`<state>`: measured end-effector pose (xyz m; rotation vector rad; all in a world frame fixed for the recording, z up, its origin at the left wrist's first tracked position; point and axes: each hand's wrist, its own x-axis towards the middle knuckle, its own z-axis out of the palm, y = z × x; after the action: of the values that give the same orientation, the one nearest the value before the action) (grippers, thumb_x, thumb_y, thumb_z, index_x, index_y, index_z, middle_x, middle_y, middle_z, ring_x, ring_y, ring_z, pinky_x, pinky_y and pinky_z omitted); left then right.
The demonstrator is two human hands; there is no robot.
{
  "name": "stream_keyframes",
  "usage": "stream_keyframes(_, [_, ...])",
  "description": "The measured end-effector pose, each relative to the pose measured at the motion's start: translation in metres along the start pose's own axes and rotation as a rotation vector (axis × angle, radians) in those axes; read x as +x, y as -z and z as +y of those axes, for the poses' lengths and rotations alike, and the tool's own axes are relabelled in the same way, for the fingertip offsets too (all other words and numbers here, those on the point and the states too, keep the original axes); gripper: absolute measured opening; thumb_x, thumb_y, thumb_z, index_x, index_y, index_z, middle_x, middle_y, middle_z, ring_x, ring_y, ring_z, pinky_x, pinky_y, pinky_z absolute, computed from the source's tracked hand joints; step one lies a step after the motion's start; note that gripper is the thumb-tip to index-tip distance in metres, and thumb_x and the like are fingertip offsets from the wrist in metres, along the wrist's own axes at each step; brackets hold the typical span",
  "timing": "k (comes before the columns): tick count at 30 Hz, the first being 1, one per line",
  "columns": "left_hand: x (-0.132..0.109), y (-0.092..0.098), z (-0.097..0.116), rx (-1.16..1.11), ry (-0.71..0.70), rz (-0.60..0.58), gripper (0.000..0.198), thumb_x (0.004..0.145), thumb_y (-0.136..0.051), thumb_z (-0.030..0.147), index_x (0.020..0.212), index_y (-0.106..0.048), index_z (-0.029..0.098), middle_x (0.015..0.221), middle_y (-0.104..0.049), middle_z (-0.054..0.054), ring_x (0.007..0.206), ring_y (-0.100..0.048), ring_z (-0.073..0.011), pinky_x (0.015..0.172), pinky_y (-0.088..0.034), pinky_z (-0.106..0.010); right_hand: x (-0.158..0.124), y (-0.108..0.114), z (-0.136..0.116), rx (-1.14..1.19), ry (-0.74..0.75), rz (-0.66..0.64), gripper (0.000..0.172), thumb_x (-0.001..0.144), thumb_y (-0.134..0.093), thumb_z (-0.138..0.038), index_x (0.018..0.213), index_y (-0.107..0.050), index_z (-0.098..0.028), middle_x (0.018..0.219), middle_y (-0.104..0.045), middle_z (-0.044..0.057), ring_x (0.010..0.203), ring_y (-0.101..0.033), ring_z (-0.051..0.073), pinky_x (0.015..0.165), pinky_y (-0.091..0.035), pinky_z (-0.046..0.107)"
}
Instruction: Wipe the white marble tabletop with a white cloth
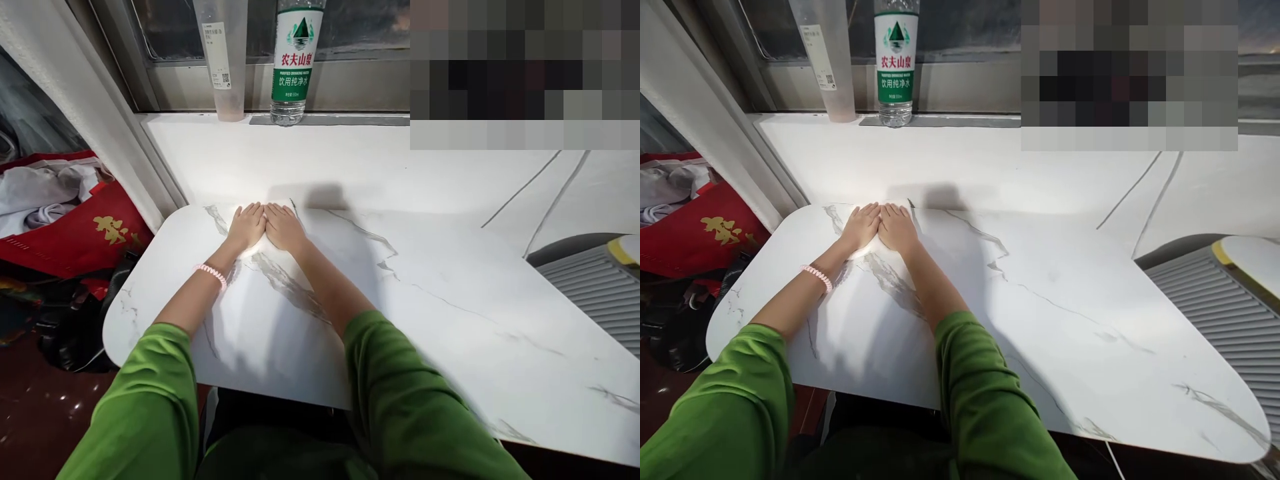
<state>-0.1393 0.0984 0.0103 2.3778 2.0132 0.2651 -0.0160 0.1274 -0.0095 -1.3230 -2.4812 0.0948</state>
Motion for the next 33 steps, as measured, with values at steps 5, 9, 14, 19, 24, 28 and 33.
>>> stream_keyframes(5, [-0.011,-0.003,0.006,0.007,-0.006,0.014,0.052,0.104,-0.019,0.02,0.15,-0.035,0.003,0.16,-0.034,-0.014,0.149,-0.029,-0.0246,0.124,-0.018,-0.047,-0.014,0.005,0.0,-0.014,0.037,-0.009,0.056,0.097,-0.027,-0.016,0.147,-0.041,0.002,0.156,-0.041,0.017,0.146,-0.034,0.025,0.121,-0.02,0.042])
stream_keyframes(9, [-0.043,-0.007,0.022,0.008,-0.053,0.015,0.052,0.101,-0.026,0.019,0.149,-0.039,0.007,0.159,-0.035,-0.015,0.149,-0.031,-0.0264,0.123,-0.02,-0.051,-0.055,0.013,-0.008,-0.033,0.041,-0.013,0.056,0.096,-0.029,-0.017,0.148,-0.041,0.003,0.155,-0.041,0.019,0.146,-0.034,0.027,0.121,-0.022,0.045])
stream_keyframes(14, [-0.125,-0.011,0.066,-0.017,-0.14,0.043,0.054,0.1,-0.023,0.023,0.149,-0.039,0.005,0.157,-0.037,-0.018,0.148,-0.03,-0.0293,0.122,-0.021,-0.054,-0.155,0.034,-0.025,-0.045,0.096,-0.007,0.058,0.095,-0.031,-0.02,0.146,-0.042,0.005,0.153,-0.042,0.022,0.145,-0.035,0.032,0.122,-0.023,0.051])
stream_keyframes(19, [-0.192,-0.012,0.108,-0.033,-0.332,0.082,0.058,0.1,-0.026,0.027,0.156,-0.029,0.012,0.156,-0.04,-0.016,0.15,-0.025,-0.0285,0.122,-0.024,-0.055,-0.244,0.05,-0.035,-0.033,0.106,-0.001,0.063,0.092,-0.034,-0.025,0.149,-0.039,0.002,0.156,-0.036,0.02,0.149,-0.027,0.032,0.122,-0.025,0.054])
stream_keyframes(24, [-0.175,-0.016,0.12,-0.041,-0.383,0.073,0.059,0.099,-0.028,0.025,0.156,-0.029,0.01,0.156,-0.04,-0.018,0.15,-0.026,-0.0287,0.122,-0.023,-0.056,-0.245,0.054,-0.02,-0.034,0.037,-0.019,0.066,0.089,-0.037,-0.026,0.15,-0.04,0.0,0.156,-0.038,0.019,0.148,-0.03,0.031,0.122,-0.026,0.052])
stream_keyframes(28, [-0.116,-0.021,0.114,-0.028,-0.365,0.046,0.056,0.1,-0.025,0.025,0.152,-0.036,0.008,0.156,-0.04,-0.018,0.149,-0.029,-0.028,0.122,-0.021,-0.054,-0.198,0.054,0.01,-0.06,-0.013,-0.059,0.064,0.091,-0.034,-0.023,0.147,-0.04,0.007,0.154,-0.04,0.022,0.146,-0.034,0.033,0.122,-0.024,0.05])
stream_keyframes(33, [-0.017,-0.025,0.104,0.023,-0.392,-0.062,0.057,0.099,-0.023,0.021,0.15,-0.036,0.0,0.159,-0.032,-0.021,0.15,-0.026,-0.0295,0.122,-0.017,-0.053,-0.122,0.051,0.059,-0.075,-0.132,-0.067,0.061,0.093,-0.029,-0.019,0.148,-0.037,0.007,0.156,-0.039,0.021,0.146,-0.033,0.029,0.122,-0.02,0.045])
